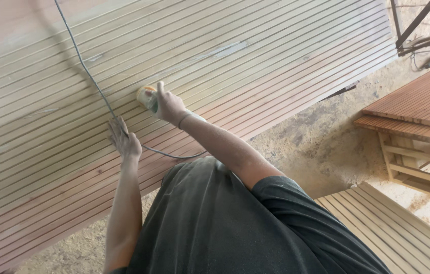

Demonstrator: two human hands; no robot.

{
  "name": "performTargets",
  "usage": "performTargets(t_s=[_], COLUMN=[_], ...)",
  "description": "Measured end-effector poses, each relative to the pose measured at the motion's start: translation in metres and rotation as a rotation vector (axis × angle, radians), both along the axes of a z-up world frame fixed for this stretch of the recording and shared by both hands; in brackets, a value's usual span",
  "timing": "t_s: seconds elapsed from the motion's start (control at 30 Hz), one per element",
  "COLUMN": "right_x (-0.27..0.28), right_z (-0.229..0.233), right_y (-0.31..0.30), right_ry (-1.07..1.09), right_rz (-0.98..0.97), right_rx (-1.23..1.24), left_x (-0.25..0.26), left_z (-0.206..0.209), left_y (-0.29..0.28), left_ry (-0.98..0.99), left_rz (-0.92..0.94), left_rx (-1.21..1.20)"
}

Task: The person uses an orbital sander to smooth the surface of a large wooden slatted panel. They move the sander systematically across the slats, generating sawdust, and briefly pause to reposition before continuing.

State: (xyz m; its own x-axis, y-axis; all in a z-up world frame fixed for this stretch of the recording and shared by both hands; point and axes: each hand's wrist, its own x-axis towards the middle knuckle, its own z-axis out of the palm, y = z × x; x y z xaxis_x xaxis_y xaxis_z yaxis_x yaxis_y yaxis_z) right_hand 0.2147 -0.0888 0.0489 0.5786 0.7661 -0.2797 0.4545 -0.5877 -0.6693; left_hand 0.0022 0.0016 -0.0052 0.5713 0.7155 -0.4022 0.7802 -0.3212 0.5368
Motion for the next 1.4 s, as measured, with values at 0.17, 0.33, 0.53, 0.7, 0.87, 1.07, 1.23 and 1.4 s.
performTargets(t_s=[0.17, 0.33, 0.53, 0.7, 0.87, 1.07, 1.23, 1.4], right_x=[0.066, 0.144, 0.213, 0.239, 0.205, 0.085, -0.012, -0.071], right_z=[-0.019, -0.047, -0.073, -0.065, -0.057, -0.051, -0.02, -0.002], right_y=[-0.043, -0.1, -0.166, -0.186, -0.153, -0.037, 0.043, 0.089], right_ry=[-0.07, -0.183, -0.149, -0.005, -0.074, -0.157, -0.028, 0.054], right_rz=[-0.143, -0.279, -0.368, -0.634, -0.705, -0.326, -0.149, 0.022], right_rx=[-0.066, -0.011, 0.115, 0.188, 0.006, 0.052, -0.014, -0.028], left_x=[0.035, 0.09, 0.144, 0.14, 0.087, -0.005, -0.064, -0.078], left_z=[-0.01, 0.0, 0.011, 0.018, 0.012, -0.003, -0.002, -0.006], left_y=[0.005, -0.017, -0.056, -0.059, -0.027, 0.044, 0.085, 0.107], left_ry=[0.164, 0.206, 0.106, 0.148, 0.129, 0.054, -0.441, -0.9], left_rz=[-0.176, -0.308, -0.51, -0.611, -0.303, 0.058, 0.161, 0.249], left_rx=[0.082, 0.092, 0.057, 0.065, 0.106, 0.098, -0.179, -0.563])
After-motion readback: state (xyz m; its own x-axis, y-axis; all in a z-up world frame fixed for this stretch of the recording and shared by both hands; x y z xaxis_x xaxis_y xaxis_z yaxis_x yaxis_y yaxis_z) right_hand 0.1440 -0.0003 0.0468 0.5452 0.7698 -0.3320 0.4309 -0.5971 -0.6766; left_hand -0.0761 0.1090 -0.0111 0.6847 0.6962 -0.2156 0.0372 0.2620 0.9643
